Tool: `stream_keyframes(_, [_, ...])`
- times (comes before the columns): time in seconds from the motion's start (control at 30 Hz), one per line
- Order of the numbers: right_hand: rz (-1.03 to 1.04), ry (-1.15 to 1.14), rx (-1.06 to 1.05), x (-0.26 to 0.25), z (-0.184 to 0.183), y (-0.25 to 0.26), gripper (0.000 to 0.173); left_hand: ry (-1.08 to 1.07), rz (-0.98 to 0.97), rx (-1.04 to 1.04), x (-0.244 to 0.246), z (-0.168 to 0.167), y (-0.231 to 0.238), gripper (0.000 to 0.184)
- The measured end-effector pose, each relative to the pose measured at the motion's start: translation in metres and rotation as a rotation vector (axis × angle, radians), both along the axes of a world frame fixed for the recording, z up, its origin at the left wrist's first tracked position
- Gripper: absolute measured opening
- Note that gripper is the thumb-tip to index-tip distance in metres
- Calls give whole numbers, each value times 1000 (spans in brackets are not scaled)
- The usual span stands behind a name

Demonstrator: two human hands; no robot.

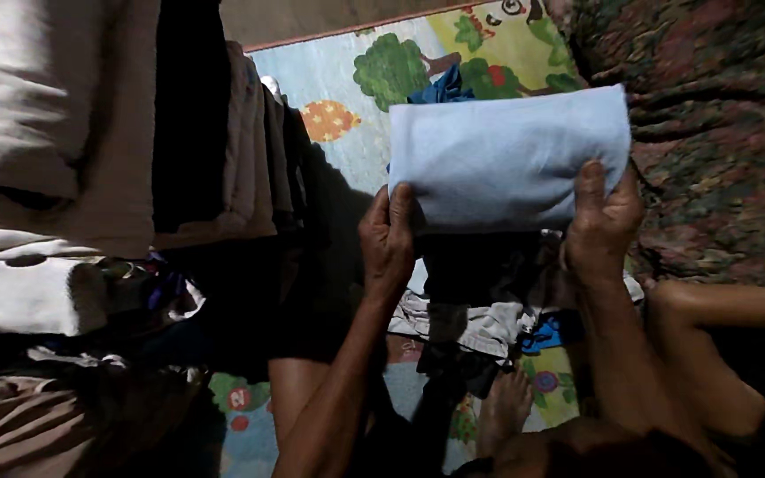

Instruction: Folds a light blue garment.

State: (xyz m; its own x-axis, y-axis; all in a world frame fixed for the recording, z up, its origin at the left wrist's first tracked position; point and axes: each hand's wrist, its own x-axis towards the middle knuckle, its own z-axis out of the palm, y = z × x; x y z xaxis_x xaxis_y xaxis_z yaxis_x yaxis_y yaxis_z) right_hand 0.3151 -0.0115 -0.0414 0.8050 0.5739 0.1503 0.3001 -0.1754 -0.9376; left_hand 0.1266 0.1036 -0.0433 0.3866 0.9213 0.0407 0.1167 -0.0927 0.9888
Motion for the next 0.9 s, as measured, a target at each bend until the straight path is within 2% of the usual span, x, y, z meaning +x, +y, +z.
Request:
stream_keyframes(0.03, [-25,15,-17,-5,0,-4,39,22,26,-28,-4,-2,-8,29])
stream_keyframes(0.1, [-54,60,-183,-16,-18,-17,40,134,76,-152,-15,-23,-29,26])
stream_keyframes(0.17, [-35,188,-409,-26,-57,-36,41,314,54,-348,-28,-57,-51,30])
stream_keyframes(0.23, [-5,292,-523,-29,-87,-50,41,386,32,-478,-34,-81,-66,33])
stream_keyframes(0.37, [-48,277,-509,-32,-74,-50,38,259,53,-582,-33,-67,-68,27])
stream_keyframes(0.53, [-34,83,-350,-32,-50,-36,33,85,172,-473,-32,-53,-70,15])
stream_keyframes(0.6, [19,119,-441,-30,-61,-33,38,143,184,-499,-38,-65,-76,20])
stream_keyframes(0.67, [79,180,-619,-25,-82,-31,47,235,143,-558,-40,-83,-81,25])
stream_keyframes(0.77, [96,161,-704,-22,-82,-28,48,273,130,-574,-35,-83,-78,27])
stream_keyframes(0.83, [84,5,-687,-28,-73,-35,45,294,170,-470,-37,-75,-79,26])
stream_keyframes(0.9, [76,-303,-624,-35,-65,-40,51,354,177,-187,-37,-68,-83,44])
